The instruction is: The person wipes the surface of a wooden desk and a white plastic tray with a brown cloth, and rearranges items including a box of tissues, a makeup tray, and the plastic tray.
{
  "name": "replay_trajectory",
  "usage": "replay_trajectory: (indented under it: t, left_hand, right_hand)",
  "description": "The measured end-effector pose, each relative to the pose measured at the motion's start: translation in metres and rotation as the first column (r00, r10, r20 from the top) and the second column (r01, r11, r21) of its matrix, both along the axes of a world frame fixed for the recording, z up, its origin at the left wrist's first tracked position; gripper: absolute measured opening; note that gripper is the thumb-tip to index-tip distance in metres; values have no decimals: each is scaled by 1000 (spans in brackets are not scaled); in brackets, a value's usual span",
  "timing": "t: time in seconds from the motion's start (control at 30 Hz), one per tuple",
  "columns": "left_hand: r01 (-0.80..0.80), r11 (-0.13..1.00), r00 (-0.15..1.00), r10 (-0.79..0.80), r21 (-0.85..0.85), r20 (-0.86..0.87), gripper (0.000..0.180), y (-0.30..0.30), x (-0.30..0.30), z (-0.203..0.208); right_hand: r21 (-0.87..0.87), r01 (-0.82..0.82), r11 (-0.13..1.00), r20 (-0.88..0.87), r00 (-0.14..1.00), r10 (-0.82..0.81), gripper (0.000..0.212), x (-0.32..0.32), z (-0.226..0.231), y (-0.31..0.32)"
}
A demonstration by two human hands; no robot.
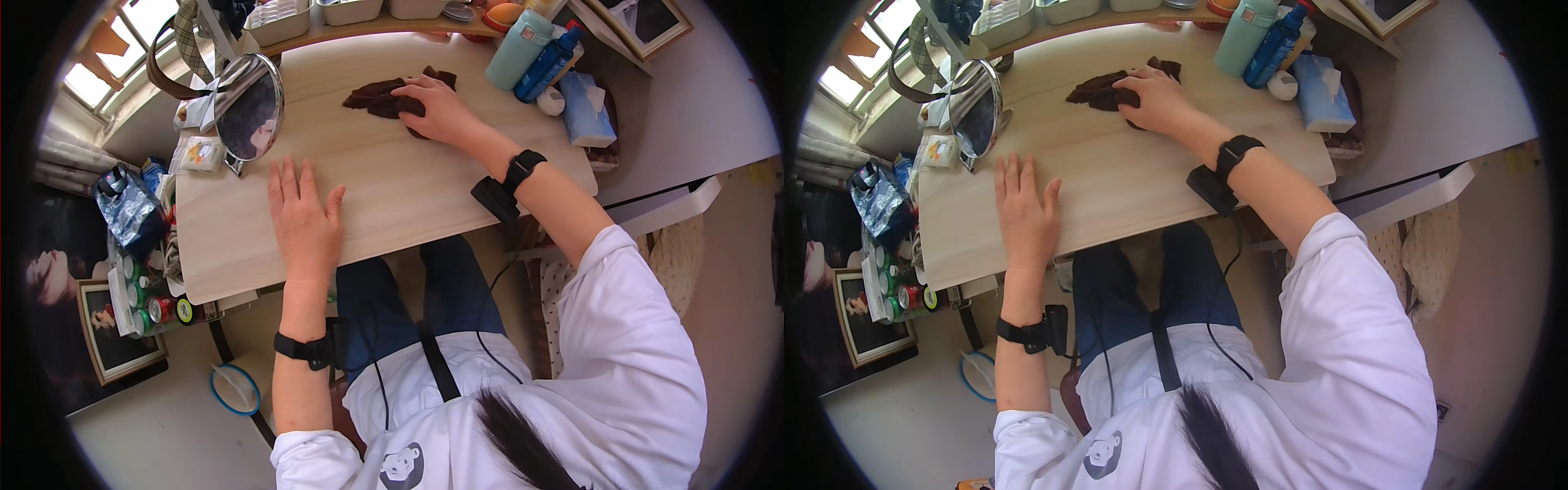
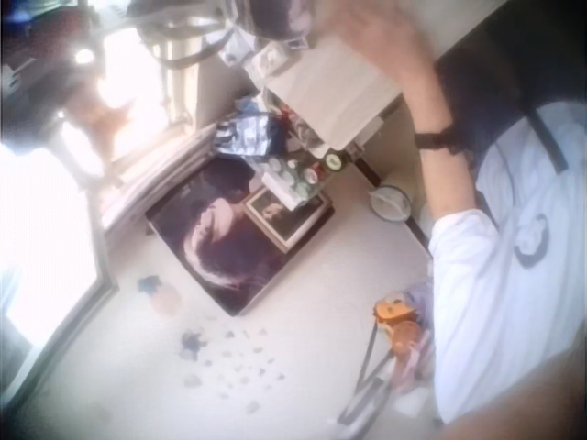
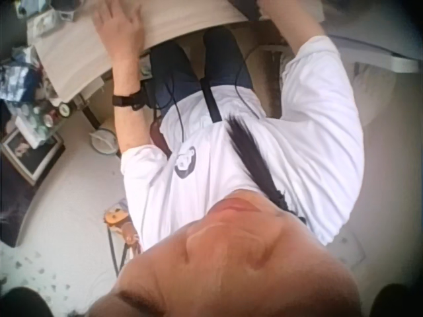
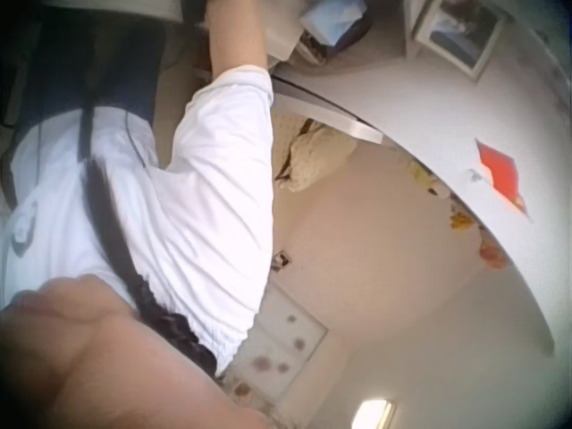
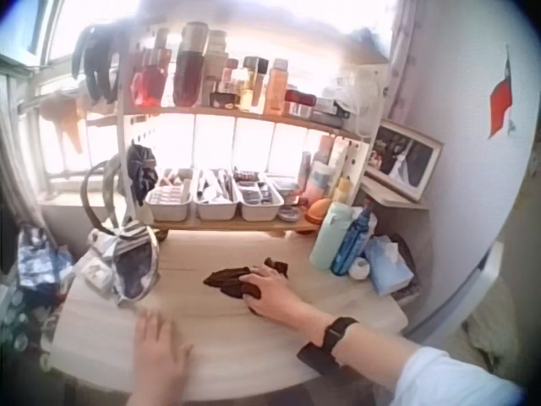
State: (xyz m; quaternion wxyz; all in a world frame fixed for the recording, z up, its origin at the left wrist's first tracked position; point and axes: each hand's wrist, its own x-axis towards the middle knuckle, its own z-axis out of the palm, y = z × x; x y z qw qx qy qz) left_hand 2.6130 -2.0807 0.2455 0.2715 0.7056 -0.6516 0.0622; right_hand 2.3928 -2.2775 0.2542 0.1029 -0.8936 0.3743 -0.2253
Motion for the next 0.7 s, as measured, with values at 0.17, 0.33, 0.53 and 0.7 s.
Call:
replay_trajectory:
  t: [0.17, 0.33, 0.53, 0.7]
  left_hand:
    - [13, 1000, 1000, -13, 4, -25, 55, -2, -1, -3]
    - [9, 999, 1000, -10, 43, 29, 53, 1, 1, -5]
    - [190, 975, 980, -196, 111, 44, 48, -36, -37, 29]
    - [390, 886, 916, -400, 250, -12, 51, -136, -115, 62]
  right_hand:
    - [-81, 208, 975, 58, 977, -204, 38, -62, 1, 68]
    - [-51, 230, 972, 38, 973, -228, 37, -120, 12, 126]
    - [-169, 528, 833, 185, 847, -499, 35, -165, -2, 113]
    - [-206, 561, 802, 253, 822, -510, 32, -160, -4, 111]
